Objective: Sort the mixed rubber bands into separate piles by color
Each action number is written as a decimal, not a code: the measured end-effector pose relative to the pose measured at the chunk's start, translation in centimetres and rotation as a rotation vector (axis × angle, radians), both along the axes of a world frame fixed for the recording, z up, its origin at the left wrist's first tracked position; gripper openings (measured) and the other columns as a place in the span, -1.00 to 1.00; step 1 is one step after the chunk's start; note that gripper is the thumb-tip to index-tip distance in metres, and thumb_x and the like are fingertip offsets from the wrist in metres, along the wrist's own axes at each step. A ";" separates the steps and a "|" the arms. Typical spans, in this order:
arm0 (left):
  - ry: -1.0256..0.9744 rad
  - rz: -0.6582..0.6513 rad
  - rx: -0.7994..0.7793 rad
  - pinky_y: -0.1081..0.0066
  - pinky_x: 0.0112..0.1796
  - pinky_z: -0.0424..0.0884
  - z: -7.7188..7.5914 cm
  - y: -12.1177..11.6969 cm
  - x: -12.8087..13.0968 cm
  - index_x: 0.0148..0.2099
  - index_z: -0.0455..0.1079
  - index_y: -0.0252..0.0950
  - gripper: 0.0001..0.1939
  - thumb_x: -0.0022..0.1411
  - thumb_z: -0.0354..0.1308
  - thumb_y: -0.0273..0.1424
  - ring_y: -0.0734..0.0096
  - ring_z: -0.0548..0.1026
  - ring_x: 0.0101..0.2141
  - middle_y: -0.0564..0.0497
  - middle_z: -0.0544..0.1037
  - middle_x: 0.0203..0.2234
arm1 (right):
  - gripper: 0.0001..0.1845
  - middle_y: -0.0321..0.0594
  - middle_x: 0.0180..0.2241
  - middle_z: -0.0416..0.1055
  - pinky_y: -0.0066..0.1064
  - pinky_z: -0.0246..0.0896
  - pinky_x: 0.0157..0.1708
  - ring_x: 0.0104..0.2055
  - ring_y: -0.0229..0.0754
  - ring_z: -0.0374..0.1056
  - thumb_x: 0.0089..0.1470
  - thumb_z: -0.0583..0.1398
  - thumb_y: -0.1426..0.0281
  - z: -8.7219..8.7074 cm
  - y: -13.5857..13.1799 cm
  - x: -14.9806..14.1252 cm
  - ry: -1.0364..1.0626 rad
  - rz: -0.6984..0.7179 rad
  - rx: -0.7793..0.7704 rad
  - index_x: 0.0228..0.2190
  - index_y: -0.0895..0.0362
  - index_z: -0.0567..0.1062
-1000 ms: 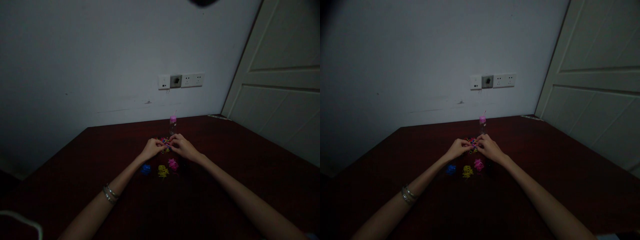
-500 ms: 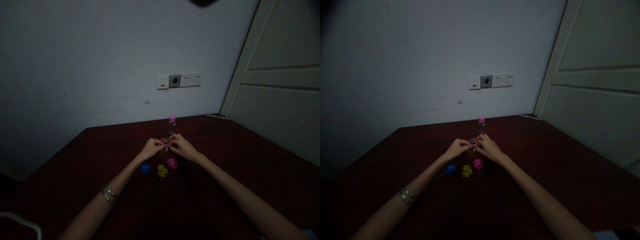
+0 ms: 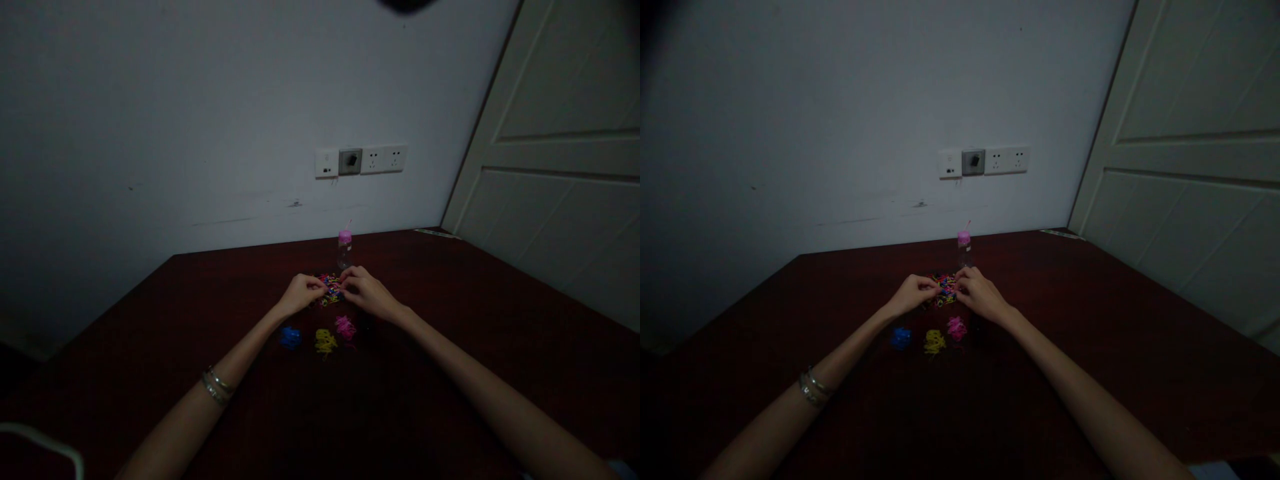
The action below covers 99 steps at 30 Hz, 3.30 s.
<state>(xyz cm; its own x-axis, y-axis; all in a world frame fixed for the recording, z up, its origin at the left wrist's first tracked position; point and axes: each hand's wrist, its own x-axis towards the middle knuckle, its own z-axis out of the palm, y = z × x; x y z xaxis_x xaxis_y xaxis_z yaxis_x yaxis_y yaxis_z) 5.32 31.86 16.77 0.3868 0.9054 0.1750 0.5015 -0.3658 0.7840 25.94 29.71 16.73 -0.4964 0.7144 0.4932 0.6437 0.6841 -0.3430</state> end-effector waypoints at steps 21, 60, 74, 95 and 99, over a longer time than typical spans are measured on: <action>-0.168 0.206 -0.080 0.54 -0.57 0.21 -2.0 2.7 -4.5 -0.29 0.48 -0.43 -0.73 -0.01 0.15 -0.33 0.53 0.34 -0.60 -0.02 0.49 -0.60 | -0.90 -0.21 -0.19 0.26 -0.28 0.17 -0.14 -0.12 -0.12 0.18 -0.14 0.21 0.51 2.2 -2.8 1.5 -0.171 0.282 -0.372 -0.59 0.10 0.51; 0.088 0.222 0.041 0.50 -0.49 0.26 -3.2 3.6 -8.0 -0.36 0.50 -0.41 -0.70 -0.03 0.10 -0.28 0.43 0.39 -0.52 -0.02 0.52 -0.55 | -0.82 -0.17 -0.34 0.40 -0.39 0.22 -0.25 -0.29 -0.19 0.33 -0.03 0.11 0.37 -3.8 4.8 7.5 0.104 -0.168 -0.235 -0.42 0.18 0.49; 0.217 0.057 0.052 0.51 -0.47 0.25 -2.1 0.7 -7.6 -0.40 0.49 -0.40 -0.74 -0.05 0.14 -0.29 0.43 0.40 -0.50 -0.02 0.51 -0.54 | -0.80 -0.14 -0.34 0.44 -0.36 0.23 -0.25 -0.30 -0.14 0.36 -0.05 0.11 0.37 -4.3 4.9 7.6 0.083 -0.177 -0.243 -0.43 0.18 0.51; 0.353 0.120 0.103 0.51 -0.44 0.26 -2.8 0.8 -7.9 -0.39 0.50 -0.33 -0.77 -0.07 0.14 -0.29 0.43 0.41 -0.49 0.01 0.50 -0.52 | -0.83 -0.15 -0.35 0.44 -0.33 0.24 -0.24 -0.29 -0.13 0.36 -0.06 0.12 0.39 -4.3 4.7 7.4 0.063 -0.171 -0.256 -0.45 0.16 0.52; 0.340 0.165 0.077 0.51 -0.45 0.26 -2.7 0.4 -7.3 -0.40 0.50 -0.32 -0.77 -0.10 0.17 -0.28 0.42 0.41 -0.48 0.02 0.50 -0.53 | -0.84 -0.16 -0.35 0.44 -0.36 0.24 -0.24 -0.30 -0.14 0.36 -0.06 0.13 0.39 -4.1 4.5 7.3 0.062 -0.179 -0.252 -0.46 0.15 0.52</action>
